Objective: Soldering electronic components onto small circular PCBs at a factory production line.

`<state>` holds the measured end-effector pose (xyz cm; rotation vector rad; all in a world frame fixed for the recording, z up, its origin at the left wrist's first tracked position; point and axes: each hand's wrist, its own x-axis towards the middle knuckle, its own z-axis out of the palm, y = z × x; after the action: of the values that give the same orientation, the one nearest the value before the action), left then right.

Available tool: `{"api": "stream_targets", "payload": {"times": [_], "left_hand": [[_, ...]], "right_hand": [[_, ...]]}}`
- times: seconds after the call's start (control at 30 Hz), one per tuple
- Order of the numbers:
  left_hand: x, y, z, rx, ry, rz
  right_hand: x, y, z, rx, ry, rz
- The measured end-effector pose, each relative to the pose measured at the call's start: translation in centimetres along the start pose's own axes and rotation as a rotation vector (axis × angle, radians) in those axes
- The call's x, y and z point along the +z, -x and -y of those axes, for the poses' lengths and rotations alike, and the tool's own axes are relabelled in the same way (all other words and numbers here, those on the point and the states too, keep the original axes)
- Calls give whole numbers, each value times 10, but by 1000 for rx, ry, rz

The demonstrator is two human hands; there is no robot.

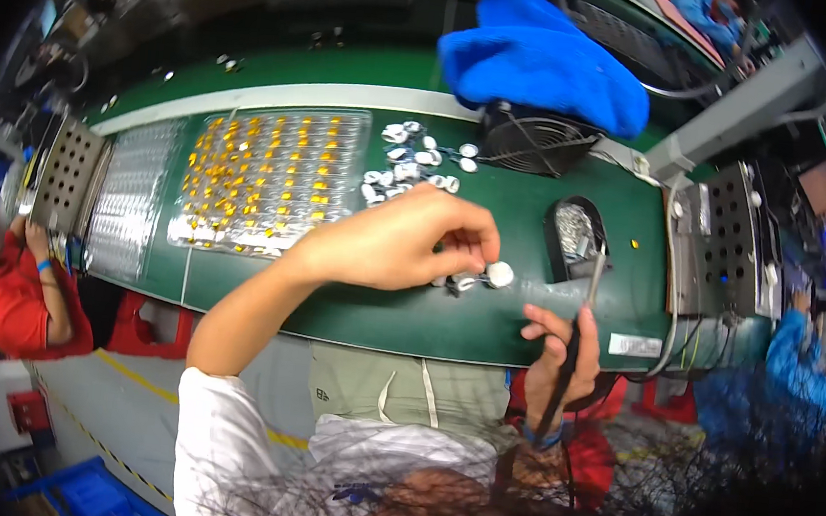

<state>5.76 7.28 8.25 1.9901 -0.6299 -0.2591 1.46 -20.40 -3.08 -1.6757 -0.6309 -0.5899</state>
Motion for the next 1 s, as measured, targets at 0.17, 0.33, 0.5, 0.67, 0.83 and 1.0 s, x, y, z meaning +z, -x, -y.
{"api": "stream_targets", "payload": {"times": [0.17,0.33,0.5,0.67,0.83,1.0], "left_hand": [[31,-15,17,-61,10,-93],[34,-21,22,-228,51,-78],[40,-18,29,-180,42,-140],[47,-15,26,-34,-72,-203],[29,1,23,195,-438,-393],[8,28,17,147,-716,-385]], "right_hand": [[4,-12,0,-34,135,122],[7,-25,0,-119,121,112],[12,-24,3,-119,208,213],[17,-20,-2,-192,323,304],[14,-19,-2,-215,438,294],[-11,-20,4,-177,404,269]]}}
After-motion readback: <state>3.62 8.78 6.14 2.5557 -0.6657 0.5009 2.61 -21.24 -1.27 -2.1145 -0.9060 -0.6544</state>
